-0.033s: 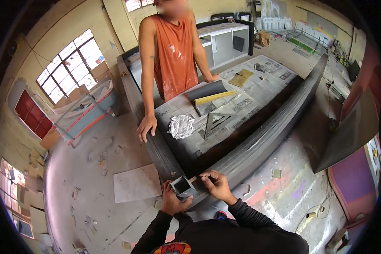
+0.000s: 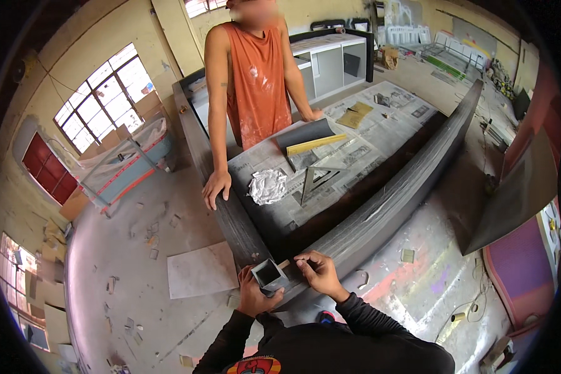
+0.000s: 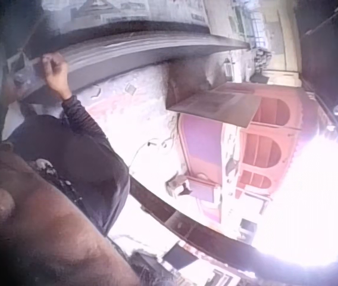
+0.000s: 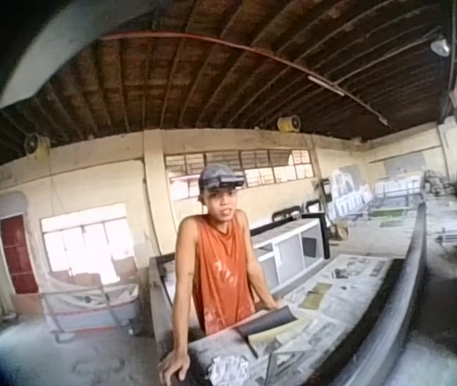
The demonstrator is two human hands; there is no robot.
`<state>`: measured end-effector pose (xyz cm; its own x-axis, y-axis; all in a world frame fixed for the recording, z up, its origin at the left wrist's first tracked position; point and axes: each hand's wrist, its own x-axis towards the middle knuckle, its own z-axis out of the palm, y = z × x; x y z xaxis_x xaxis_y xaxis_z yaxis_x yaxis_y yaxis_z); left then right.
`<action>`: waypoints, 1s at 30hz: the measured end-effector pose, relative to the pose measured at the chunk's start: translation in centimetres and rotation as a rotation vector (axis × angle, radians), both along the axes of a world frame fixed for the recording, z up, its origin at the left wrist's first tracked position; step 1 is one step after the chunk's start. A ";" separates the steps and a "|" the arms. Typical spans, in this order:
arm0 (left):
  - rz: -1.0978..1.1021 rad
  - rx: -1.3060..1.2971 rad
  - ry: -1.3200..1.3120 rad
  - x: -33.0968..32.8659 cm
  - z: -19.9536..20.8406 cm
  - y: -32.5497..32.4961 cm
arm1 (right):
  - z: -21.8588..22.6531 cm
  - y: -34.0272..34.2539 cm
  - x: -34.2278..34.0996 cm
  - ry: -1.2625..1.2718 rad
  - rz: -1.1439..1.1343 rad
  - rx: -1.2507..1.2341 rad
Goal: Marking a wooden board with a pencil using a wood block and metal tube for alignment.
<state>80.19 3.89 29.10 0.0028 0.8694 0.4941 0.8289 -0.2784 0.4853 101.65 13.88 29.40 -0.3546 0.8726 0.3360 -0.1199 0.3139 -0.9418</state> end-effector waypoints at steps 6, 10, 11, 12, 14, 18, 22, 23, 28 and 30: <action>0.002 -0.007 -0.055 0.3 0.2 0.0 | 0.4 -0.3 0.3 -0.061 0.031 -0.149; 0.036 0.002 -0.109 0.6 0.3 -0.2 | 0.3 -0.1 0.2 -0.060 0.024 -0.173; 0.035 0.007 -0.109 0.5 0.3 -0.2 | 0.0 -0.1 0.1 -0.033 0.013 -0.106; 0.028 0.002 -0.114 0.5 0.3 -0.2 | -0.1 0.0 0.0 -0.007 0.004 -0.040; 0.022 -0.001 -0.119 0.4 0.4 -0.1 | 0.1 0.0 0.1 -0.018 0.019 -0.106; 0.028 0.008 -0.113 0.7 0.9 -0.2 | -0.3 0.1 0.0 -0.003 0.017 -0.043; 0.009 0.013 -0.070 0.7 1.2 0.0 | -0.1 0.1 0.1 -0.015 0.016 -0.007; 0.009 0.012 -0.070 0.7 1.2 0.0 | -0.1 0.1 0.1 -0.013 0.014 0.001; 0.011 0.007 -0.114 0.7 1.1 -0.1 | 0.3 0.2 0.1 -0.025 0.000 0.064; 0.007 0.007 -0.112 0.5 0.9 -0.1 | 0.2 0.2 0.1 -0.009 0.021 0.019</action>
